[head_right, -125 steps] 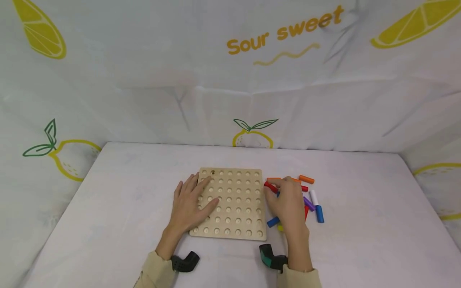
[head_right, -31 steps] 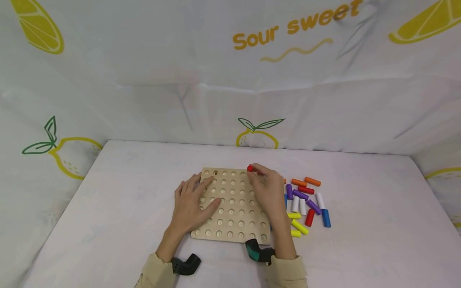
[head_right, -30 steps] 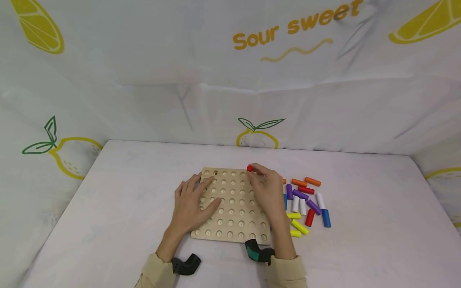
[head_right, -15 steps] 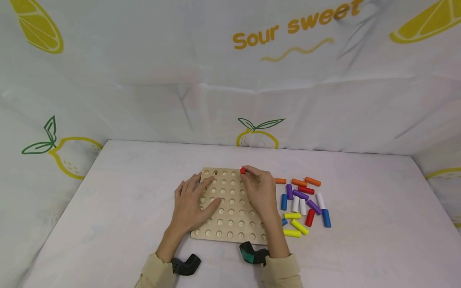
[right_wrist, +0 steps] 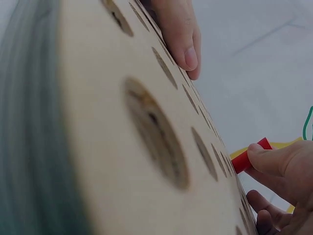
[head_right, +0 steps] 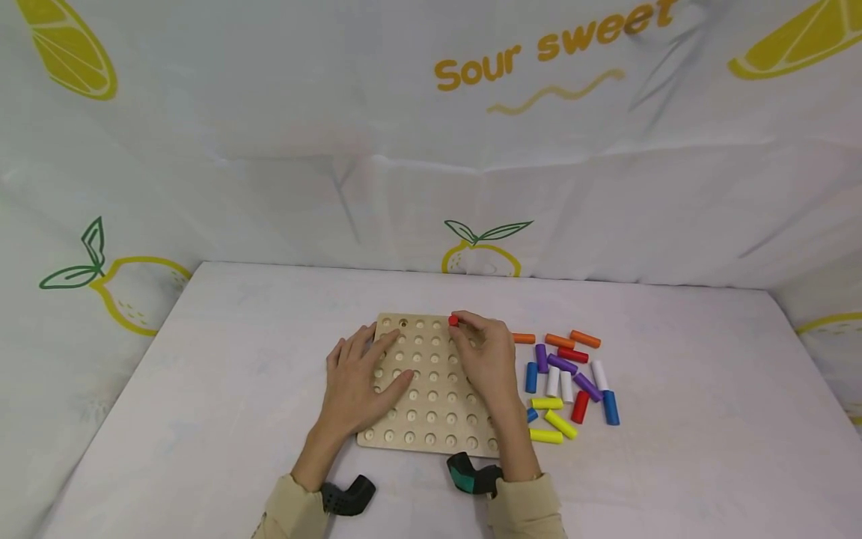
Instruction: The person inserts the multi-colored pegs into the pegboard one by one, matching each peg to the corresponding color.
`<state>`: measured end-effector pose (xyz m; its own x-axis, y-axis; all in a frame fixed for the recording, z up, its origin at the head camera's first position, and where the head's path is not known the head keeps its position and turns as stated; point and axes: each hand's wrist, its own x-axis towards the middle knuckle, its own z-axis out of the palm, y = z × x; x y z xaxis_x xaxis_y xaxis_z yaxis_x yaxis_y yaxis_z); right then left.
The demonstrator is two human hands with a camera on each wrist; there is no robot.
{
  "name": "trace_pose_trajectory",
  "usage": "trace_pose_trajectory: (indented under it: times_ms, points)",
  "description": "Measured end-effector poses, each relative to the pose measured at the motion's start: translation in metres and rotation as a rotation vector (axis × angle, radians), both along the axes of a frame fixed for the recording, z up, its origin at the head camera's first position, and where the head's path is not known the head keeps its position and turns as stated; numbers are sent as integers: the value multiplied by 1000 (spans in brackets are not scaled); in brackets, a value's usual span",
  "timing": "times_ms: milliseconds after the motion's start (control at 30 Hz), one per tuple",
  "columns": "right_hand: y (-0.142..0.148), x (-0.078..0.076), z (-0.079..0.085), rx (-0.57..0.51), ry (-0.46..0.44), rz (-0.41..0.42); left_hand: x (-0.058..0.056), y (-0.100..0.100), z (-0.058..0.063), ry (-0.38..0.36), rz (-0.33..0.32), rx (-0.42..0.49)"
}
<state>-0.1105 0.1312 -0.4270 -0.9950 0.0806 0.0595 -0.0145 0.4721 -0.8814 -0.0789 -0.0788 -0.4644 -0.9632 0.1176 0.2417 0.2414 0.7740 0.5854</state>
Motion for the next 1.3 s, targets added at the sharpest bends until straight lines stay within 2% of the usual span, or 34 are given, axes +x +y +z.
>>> trace_pose_trajectory:
  times_ms: [400, 767, 1300]
  points:
    - [0, 0, -3, 17, 22, -14, 0, 0, 0, 15, -3, 3]
    - [-1, -3, -8, 37, 91, -19, 0, 0, 0, 19, -4, 3]
    - [1, -3, -8, 51, 85, 0, 0, 1, 1, 2, -2, -6]
